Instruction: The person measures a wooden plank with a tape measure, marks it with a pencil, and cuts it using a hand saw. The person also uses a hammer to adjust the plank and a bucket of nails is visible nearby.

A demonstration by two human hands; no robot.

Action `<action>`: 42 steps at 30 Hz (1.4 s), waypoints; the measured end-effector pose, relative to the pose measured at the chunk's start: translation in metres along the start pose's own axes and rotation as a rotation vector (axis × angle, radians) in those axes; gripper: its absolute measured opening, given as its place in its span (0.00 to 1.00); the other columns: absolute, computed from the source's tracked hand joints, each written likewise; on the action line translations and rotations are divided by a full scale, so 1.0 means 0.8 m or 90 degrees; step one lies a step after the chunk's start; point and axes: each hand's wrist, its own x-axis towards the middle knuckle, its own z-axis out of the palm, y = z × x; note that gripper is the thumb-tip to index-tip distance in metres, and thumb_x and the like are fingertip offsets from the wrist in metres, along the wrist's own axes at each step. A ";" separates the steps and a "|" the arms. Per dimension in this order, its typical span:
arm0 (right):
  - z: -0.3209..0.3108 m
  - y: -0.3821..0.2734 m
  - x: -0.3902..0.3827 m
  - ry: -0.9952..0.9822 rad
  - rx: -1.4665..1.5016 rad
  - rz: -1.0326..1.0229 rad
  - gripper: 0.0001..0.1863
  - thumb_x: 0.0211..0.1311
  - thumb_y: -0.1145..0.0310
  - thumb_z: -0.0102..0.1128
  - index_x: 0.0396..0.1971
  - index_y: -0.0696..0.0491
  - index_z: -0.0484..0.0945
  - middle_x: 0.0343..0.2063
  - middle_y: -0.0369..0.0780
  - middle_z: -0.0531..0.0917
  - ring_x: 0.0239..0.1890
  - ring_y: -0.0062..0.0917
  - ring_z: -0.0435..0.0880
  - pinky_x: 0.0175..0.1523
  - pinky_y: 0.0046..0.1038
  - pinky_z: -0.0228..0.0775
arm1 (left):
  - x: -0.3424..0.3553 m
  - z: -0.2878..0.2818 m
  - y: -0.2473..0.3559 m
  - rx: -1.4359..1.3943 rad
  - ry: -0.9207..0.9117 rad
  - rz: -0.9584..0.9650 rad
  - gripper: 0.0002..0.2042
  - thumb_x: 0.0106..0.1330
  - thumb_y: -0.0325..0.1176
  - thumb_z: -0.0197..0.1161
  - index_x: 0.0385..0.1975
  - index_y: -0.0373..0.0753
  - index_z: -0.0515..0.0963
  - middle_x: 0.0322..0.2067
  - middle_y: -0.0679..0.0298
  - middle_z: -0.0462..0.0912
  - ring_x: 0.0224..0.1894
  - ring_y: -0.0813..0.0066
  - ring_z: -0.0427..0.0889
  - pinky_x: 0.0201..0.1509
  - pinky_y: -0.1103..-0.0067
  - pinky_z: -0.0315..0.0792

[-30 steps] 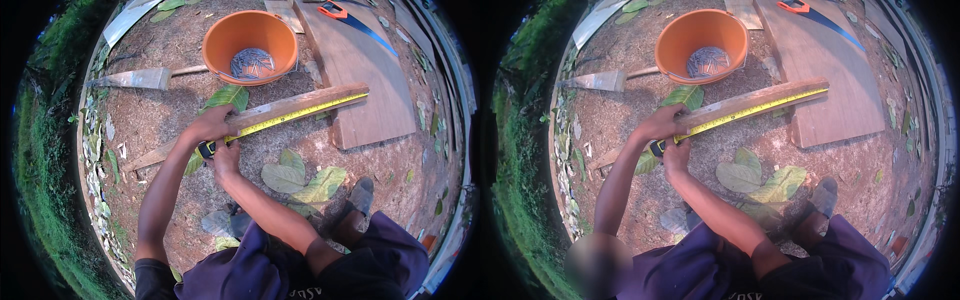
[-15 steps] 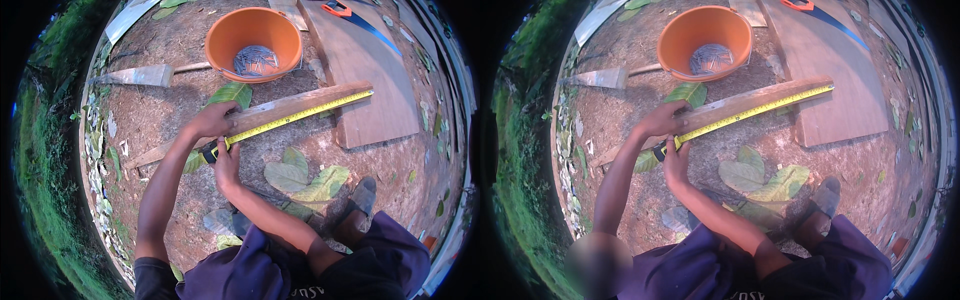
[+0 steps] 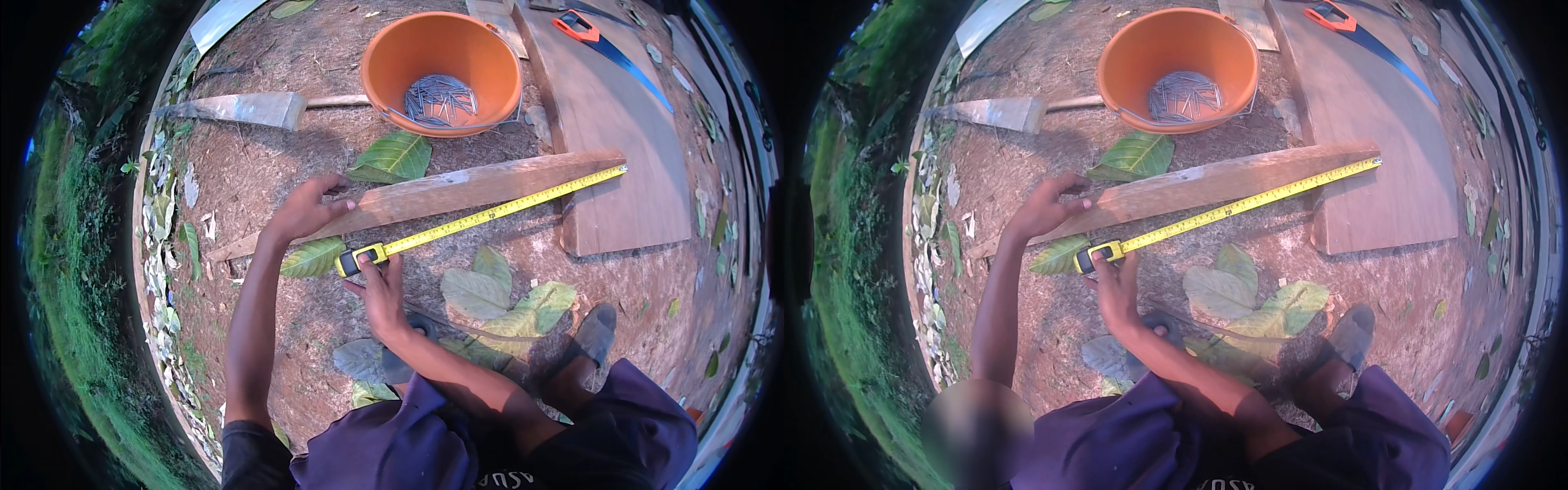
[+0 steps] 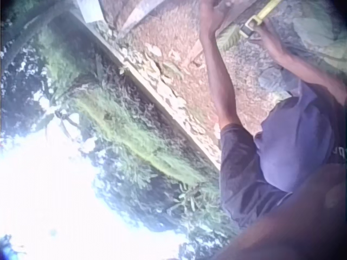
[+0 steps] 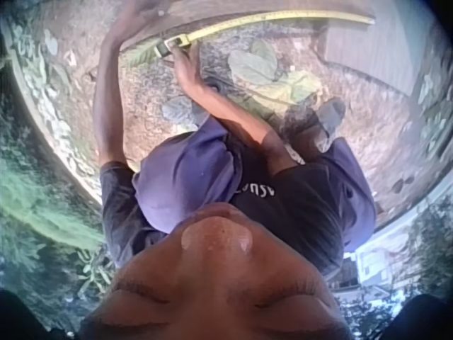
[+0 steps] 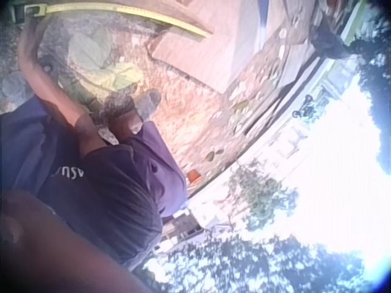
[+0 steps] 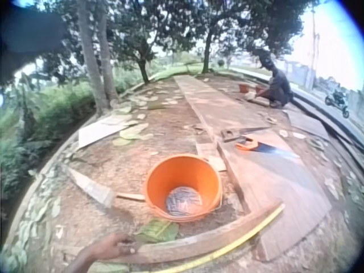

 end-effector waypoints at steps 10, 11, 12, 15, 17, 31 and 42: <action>-0.009 0.028 -0.022 -0.009 -0.001 -0.036 0.18 0.79 0.66 0.52 0.61 0.50 0.59 0.51 0.39 0.71 0.53 0.27 0.81 0.53 0.38 0.87 | -0.060 0.030 -0.004 0.084 0.095 0.063 0.18 0.57 0.34 0.74 0.45 0.36 0.80 0.41 0.54 0.84 0.47 0.48 0.83 0.52 0.59 0.78; -0.012 0.032 -0.027 -0.007 0.000 -0.035 0.17 0.79 0.66 0.51 0.60 0.50 0.59 0.51 0.39 0.71 0.53 0.28 0.81 0.53 0.38 0.87 | -0.066 0.038 -0.007 0.098 0.128 0.076 0.17 0.57 0.35 0.74 0.44 0.37 0.79 0.40 0.55 0.83 0.47 0.50 0.83 0.52 0.59 0.77; -0.017 0.040 -0.028 -0.009 -0.028 -0.043 0.17 0.79 0.67 0.50 0.60 0.50 0.59 0.51 0.39 0.71 0.53 0.28 0.81 0.52 0.37 0.87 | -0.070 0.048 -0.012 0.112 0.162 0.090 0.17 0.57 0.35 0.74 0.43 0.37 0.79 0.40 0.56 0.82 0.47 0.52 0.82 0.51 0.59 0.77; -0.026 0.055 -0.036 0.008 -0.037 -0.034 0.17 0.79 0.66 0.51 0.60 0.50 0.59 0.51 0.39 0.71 0.53 0.27 0.81 0.52 0.37 0.87 | -0.083 0.071 -0.018 0.175 0.191 0.107 0.17 0.57 0.35 0.74 0.43 0.40 0.77 0.40 0.59 0.79 0.49 0.55 0.80 0.52 0.60 0.75; -0.029 0.056 -0.040 0.026 -0.029 -0.004 0.20 0.78 0.69 0.51 0.62 0.55 0.57 0.53 0.43 0.71 0.53 0.28 0.81 0.52 0.33 0.87 | -0.095 0.082 -0.022 0.215 0.201 0.119 0.16 0.57 0.34 0.73 0.43 0.40 0.77 0.40 0.60 0.78 0.50 0.57 0.79 0.53 0.61 0.73; -0.034 0.058 -0.043 0.010 -0.040 -0.001 0.22 0.78 0.69 0.51 0.63 0.56 0.55 0.54 0.45 0.71 0.54 0.29 0.80 0.52 0.31 0.87 | -0.101 0.099 -0.036 0.181 0.325 0.158 0.24 0.54 0.38 0.77 0.50 0.39 0.77 0.48 0.59 0.79 0.54 0.57 0.77 0.60 0.62 0.70; -0.040 0.057 -0.043 0.002 -0.048 -0.003 0.23 0.77 0.70 0.53 0.63 0.57 0.55 0.53 0.45 0.71 0.54 0.30 0.80 0.52 0.31 0.87 | -0.094 0.063 -0.056 0.140 0.273 0.076 0.31 0.54 0.41 0.79 0.57 0.38 0.77 0.52 0.57 0.81 0.58 0.53 0.77 0.63 0.61 0.71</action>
